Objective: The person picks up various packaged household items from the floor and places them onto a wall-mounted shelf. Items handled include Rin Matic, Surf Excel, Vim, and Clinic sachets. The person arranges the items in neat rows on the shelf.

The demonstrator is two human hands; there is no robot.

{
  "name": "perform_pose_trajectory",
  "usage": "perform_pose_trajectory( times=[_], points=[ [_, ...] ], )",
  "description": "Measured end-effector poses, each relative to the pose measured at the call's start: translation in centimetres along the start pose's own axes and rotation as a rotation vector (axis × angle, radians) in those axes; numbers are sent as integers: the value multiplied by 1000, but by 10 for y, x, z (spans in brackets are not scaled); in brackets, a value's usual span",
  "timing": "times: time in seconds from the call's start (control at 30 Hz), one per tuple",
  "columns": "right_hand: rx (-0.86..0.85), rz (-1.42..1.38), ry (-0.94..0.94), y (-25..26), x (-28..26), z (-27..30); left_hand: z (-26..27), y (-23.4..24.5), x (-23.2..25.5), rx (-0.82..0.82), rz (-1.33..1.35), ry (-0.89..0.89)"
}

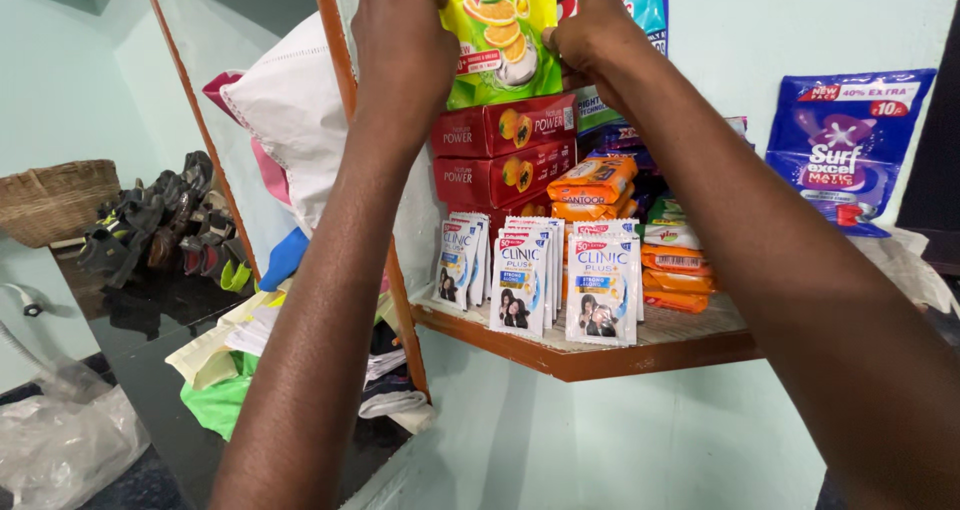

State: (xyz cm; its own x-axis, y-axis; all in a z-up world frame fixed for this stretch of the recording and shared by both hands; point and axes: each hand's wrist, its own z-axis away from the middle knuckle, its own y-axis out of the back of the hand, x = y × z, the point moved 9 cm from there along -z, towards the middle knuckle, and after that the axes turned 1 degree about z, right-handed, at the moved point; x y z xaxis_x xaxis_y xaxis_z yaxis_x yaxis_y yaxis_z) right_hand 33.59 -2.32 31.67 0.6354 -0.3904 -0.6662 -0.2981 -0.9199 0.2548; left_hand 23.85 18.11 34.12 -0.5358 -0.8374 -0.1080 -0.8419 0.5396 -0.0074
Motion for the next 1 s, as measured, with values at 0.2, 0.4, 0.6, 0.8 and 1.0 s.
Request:
perform_pose_trajectory(
  times=[0.2, 0.4, 0.6, 0.8, 1.0],
  points=[
    [10, 48, 27, 3, -6, 1, 6, 12, 15, 15, 21, -23],
    [55, 20, 114, 7, -10, -3, 13, 16, 28, -41, -44, 8],
    [85, 76, 138, 17, -2, -6, 16, 20, 36, -53, -33, 52],
    [36, 101, 98, 27, 7, -13, 14, 23, 45, -41, -53, 33],
    [59, 139, -16, 67, 15, -12, 13, 28, 58, 17, -82, 14]
  ],
)
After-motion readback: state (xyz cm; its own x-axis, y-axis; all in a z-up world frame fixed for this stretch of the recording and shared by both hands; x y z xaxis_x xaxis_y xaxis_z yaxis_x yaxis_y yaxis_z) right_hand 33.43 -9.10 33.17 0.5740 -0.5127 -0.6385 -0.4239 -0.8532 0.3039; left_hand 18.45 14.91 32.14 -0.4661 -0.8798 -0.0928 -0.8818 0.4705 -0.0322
